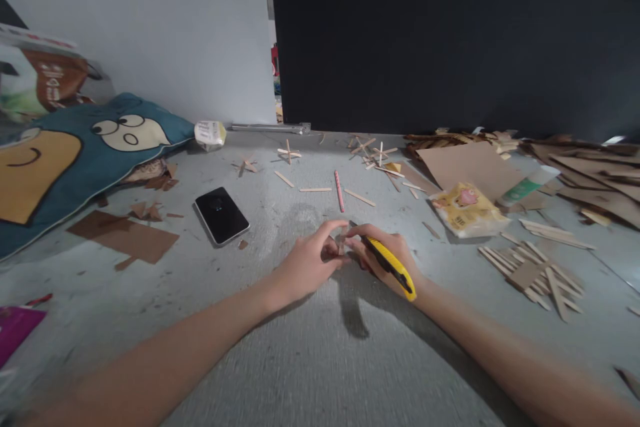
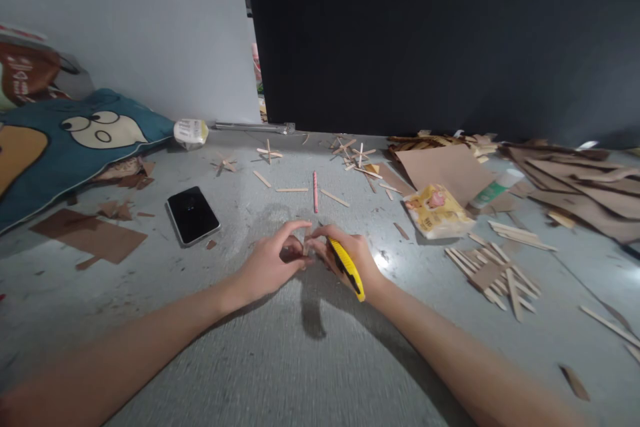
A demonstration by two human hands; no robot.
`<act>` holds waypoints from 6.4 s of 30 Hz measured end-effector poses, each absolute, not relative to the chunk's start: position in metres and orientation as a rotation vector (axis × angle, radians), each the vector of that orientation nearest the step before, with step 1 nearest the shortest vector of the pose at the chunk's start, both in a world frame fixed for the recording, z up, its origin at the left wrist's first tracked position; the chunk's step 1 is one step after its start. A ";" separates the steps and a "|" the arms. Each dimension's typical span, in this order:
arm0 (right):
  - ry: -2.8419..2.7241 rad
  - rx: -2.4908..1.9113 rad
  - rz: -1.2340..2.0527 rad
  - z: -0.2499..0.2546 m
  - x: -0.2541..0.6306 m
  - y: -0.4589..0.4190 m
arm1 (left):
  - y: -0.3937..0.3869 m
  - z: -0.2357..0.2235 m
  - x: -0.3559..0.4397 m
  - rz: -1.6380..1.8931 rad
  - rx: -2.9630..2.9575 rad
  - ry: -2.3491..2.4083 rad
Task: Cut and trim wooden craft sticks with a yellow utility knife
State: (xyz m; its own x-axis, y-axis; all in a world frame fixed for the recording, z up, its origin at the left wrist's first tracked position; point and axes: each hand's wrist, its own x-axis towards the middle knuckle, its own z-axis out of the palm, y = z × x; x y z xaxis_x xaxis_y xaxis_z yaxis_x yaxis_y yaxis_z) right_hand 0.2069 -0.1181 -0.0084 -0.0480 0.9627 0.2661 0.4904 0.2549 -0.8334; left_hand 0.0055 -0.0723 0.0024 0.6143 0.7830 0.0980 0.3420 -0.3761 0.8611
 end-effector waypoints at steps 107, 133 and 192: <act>-1.988 -0.866 -0.137 -0.014 0.209 -0.127 | -0.059 -0.012 0.004 0.964 1.528 0.810; -2.077 -1.099 -0.251 -0.014 0.199 -0.116 | -0.072 -0.007 0.002 0.797 1.612 0.641; -1.789 -1.249 -0.128 -0.024 0.204 -0.112 | -0.073 -0.004 0.004 0.693 1.573 0.689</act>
State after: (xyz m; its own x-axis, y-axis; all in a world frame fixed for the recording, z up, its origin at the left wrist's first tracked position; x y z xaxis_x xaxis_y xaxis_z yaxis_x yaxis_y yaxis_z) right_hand 0.2039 -0.1117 -0.0242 -0.0621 0.6895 0.7217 0.7854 0.4800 -0.3909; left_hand 0.0040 -0.0728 -0.0035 0.6445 0.7630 0.0486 0.0439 -0.1004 0.9940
